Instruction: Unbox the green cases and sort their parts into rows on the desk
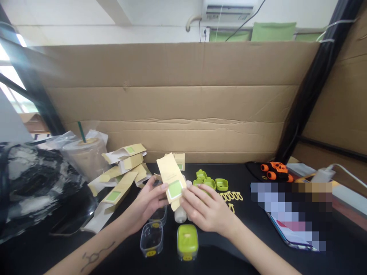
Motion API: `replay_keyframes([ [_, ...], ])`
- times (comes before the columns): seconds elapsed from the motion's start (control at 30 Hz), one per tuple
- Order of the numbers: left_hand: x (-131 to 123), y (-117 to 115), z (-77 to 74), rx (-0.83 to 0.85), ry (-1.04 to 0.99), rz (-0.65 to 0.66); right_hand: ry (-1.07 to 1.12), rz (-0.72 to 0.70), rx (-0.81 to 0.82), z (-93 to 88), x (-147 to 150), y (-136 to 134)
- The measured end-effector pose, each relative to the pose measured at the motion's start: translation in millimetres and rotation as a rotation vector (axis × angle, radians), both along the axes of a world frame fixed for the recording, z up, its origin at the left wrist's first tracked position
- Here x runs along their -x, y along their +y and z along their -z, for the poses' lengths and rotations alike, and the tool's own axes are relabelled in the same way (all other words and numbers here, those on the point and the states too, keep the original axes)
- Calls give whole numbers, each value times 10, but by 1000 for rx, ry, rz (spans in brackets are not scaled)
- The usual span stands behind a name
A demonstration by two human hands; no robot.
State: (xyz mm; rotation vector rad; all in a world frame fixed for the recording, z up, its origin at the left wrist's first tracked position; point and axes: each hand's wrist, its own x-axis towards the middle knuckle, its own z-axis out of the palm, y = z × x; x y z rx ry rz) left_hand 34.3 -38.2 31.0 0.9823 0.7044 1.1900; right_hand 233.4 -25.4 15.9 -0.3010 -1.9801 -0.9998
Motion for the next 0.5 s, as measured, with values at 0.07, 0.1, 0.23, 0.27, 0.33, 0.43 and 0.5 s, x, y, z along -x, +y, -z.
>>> replay_keyframes([
  [0.07, -1, 1, -18, 28, -31, 38, 8, -5, 58, 8, 5, -8],
  [0.1, -1, 1, -26, 43, -50, 57, 7, -1, 90, 4, 5, -12],
  [0.23, -1, 6, -26, 50, -74, 56, -53, -19, 142, -57, -27, -13],
  [0.27, -1, 9, -16, 45, -58, 40, -84, -31, 136, -77, -39, -11],
  [0.33, 2, 18, 12, 46, -8, 4, -144, -29, 120, -107, -60, -7],
  [0.43, 7, 37, 55, 49, 59, -40, -170, 6, 99, -118, -71, -7],
  [0.5, 8, 45, 66, 41, 84, -53, -148, 9, 65, -105, -66, -3],
])
